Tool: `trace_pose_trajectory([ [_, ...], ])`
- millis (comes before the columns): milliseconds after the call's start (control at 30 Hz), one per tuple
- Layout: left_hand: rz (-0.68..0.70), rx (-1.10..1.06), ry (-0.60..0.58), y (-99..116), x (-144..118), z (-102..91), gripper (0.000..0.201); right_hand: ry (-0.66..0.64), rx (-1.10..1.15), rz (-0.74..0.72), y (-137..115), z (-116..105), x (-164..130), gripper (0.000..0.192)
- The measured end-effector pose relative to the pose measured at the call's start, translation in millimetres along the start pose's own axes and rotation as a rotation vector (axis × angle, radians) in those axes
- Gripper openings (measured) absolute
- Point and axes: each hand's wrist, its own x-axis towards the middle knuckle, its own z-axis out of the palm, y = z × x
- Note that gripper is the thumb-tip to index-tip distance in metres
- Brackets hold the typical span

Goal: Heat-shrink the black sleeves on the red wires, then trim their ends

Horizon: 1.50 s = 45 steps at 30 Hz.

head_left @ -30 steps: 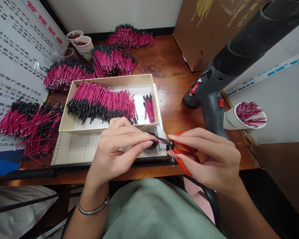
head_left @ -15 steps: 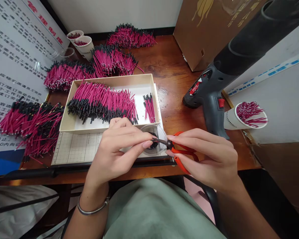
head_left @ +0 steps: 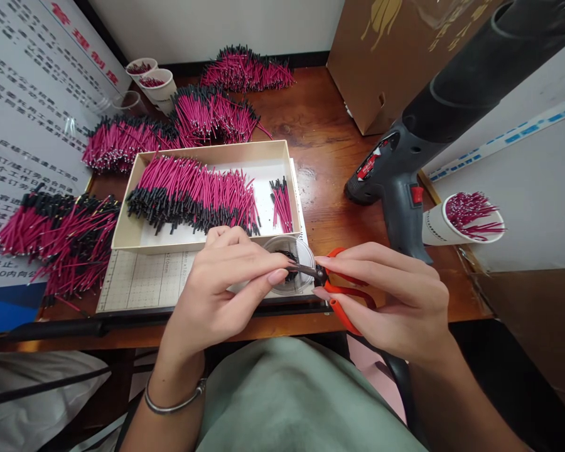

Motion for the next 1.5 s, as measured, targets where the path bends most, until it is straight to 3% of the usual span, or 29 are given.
trace_pose_trajectory([
  [900,0.000,-0.010,0.001,-1.1,-1.7,0.3,0.011,-0.026,0.022,0.038,-3.2,-2.3,-1.2,0.029],
  [1500,-0.008,-0.006,0.004,-0.7,-1.3,0.0,0.011,-0.027,-0.004,-0.016,-0.9,-3.0,1.0,0.027],
])
